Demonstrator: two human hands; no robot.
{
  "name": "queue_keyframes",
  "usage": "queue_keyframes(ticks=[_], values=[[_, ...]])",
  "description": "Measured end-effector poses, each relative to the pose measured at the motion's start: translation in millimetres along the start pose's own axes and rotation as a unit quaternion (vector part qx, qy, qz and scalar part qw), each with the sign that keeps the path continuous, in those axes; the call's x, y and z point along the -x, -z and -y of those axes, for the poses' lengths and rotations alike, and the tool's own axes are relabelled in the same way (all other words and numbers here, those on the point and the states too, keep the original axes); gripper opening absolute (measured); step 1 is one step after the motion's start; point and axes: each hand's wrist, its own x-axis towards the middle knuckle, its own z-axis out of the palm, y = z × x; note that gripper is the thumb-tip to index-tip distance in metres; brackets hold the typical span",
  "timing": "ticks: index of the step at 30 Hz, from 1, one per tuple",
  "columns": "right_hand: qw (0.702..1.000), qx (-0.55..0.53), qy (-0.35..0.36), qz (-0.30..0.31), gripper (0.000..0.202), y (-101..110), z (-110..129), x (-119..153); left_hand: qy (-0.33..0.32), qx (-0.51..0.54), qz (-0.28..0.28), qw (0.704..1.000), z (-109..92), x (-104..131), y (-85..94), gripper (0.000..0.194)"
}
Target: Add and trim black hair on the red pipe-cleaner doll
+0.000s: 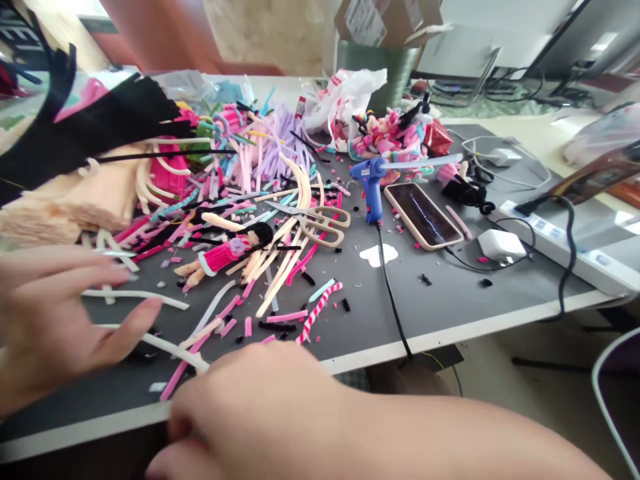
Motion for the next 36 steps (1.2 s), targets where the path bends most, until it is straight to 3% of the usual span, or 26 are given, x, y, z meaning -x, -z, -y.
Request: queue_keyframes(ticks=[2, 4, 7, 10, 15, 18, 23, 32, 36], values=[[0.991, 0.051, -0.063, -0.103, 0.016, 17, -10, 9, -0.074, -0.044, 0.021, 0.996, -6, -26, -13.4, 0.037], [0.962, 0.140, -0.128, -0.195, 0.020, 33, -22, 15, -0.065, -0.085, 0.061, 0.992, -12, -45, -24.3, 0.041], [0.893, 0.281, -0.240, -0.255, 0.027, 53, -43, 16, -0.021, -0.082, 0.124, 0.989, -14, -62, -38.2, 0.054], [0.866, 0.309, -0.270, -0.285, 0.028, 70, -60, 9, -0.010, -0.049, 0.183, 0.982, -9, -70, -50.9, 0.059], [0.897, 0.277, -0.206, -0.277, 0.038, 86, -72, -18, -0.032, -0.054, 0.183, 0.981, -10, -76, -60.8, 0.054], [0.923, 0.240, -0.148, -0.263, 0.042, 94, -75, -39, -0.047, -0.073, 0.167, 0.982, -14, -76, -59.7, 0.052], [0.937, 0.211, -0.077, -0.268, 0.042, 102, -78, -61, -0.043, -0.084, 0.125, 0.988, -19, -74, -55.7, 0.047], [0.946, 0.107, 0.101, -0.289, 0.037, 99, -89, -48, -0.094, -0.146, -0.022, 0.985, -17, -72, -54.8, 0.044], [0.938, 0.109, 0.116, -0.307, 0.037, 99, -91, -43, -0.121, -0.141, -0.041, 0.982, -19, -77, -52.1, 0.039]])
